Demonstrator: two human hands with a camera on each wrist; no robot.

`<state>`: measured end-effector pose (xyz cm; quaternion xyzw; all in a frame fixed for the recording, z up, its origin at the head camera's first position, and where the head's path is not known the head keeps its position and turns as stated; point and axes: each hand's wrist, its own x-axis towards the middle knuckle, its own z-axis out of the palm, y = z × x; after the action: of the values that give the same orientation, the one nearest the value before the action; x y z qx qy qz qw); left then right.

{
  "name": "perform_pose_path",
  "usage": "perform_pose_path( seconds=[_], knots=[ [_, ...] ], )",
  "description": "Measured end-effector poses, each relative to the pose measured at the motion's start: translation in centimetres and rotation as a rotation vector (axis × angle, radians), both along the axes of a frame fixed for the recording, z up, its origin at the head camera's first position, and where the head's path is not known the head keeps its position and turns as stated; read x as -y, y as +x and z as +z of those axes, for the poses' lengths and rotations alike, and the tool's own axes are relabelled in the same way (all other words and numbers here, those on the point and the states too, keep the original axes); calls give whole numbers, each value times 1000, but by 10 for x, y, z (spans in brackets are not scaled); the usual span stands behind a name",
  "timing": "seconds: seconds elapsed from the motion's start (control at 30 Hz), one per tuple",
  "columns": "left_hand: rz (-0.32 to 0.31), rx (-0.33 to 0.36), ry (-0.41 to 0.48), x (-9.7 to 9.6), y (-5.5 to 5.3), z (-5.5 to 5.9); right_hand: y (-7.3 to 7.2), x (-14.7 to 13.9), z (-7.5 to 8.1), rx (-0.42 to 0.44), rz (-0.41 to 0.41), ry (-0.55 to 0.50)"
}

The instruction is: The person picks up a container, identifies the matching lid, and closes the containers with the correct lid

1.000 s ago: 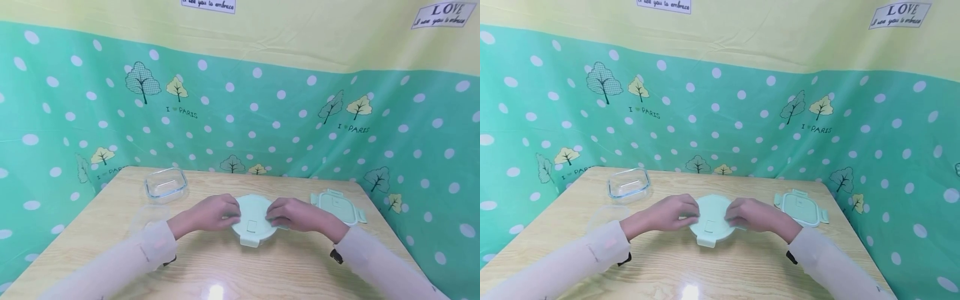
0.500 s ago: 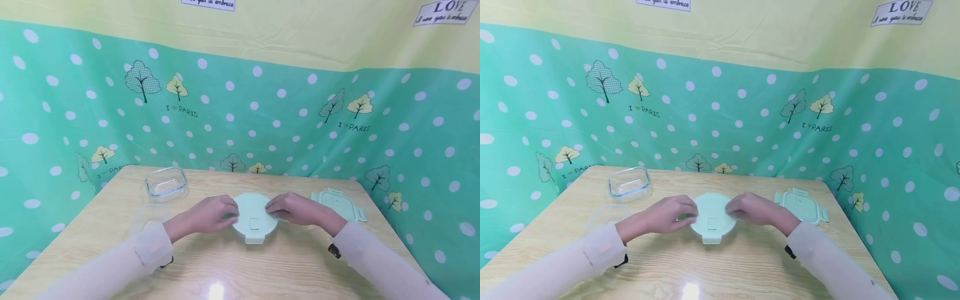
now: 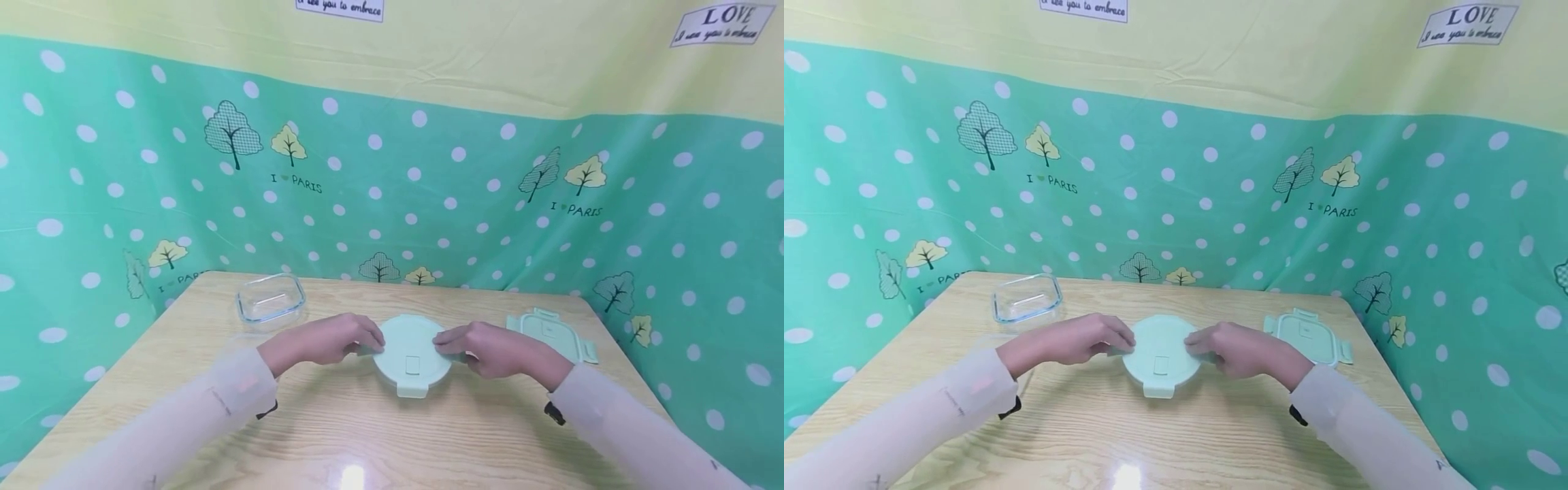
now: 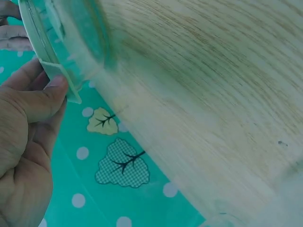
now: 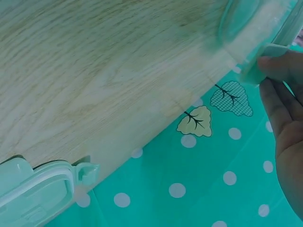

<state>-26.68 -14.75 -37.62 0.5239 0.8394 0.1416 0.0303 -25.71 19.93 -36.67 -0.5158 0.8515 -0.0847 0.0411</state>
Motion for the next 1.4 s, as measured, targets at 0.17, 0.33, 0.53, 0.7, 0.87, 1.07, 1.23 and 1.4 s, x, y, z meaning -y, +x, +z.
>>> perform_pose_path(
  seconds=[0.17, 0.33, 0.53, 0.7, 0.87, 1.07, 1.23, 1.4],
  knots=[
    [28, 17, -14, 1, -3, -1, -1, 1, -6, -94, 42, -34],
    [7, -53, 27, 1, -4, -8, 0, 1, -11, -200, 70, -83],
    [-49, -193, 85, 3, -7, -17, -3, 1, -15, -326, 129, -110],
    [-49, -212, 102, -2, -7, -18, -7, -8, -21, -415, 193, -158],
    [-33, -209, 107, -2, -2, -18, -10, -10, -27, -421, 229, -206],
    [-42, -234, 144, -1, -1, -21, -10, -9, -29, -396, 200, -230],
    [-47, -228, 163, 0, -1, -22, -9, -8, -29, -395, 190, -231],
    [-35, -216, 176, -1, -4, -25, -10, -9, -30, -402, 182, -233]
  ],
)
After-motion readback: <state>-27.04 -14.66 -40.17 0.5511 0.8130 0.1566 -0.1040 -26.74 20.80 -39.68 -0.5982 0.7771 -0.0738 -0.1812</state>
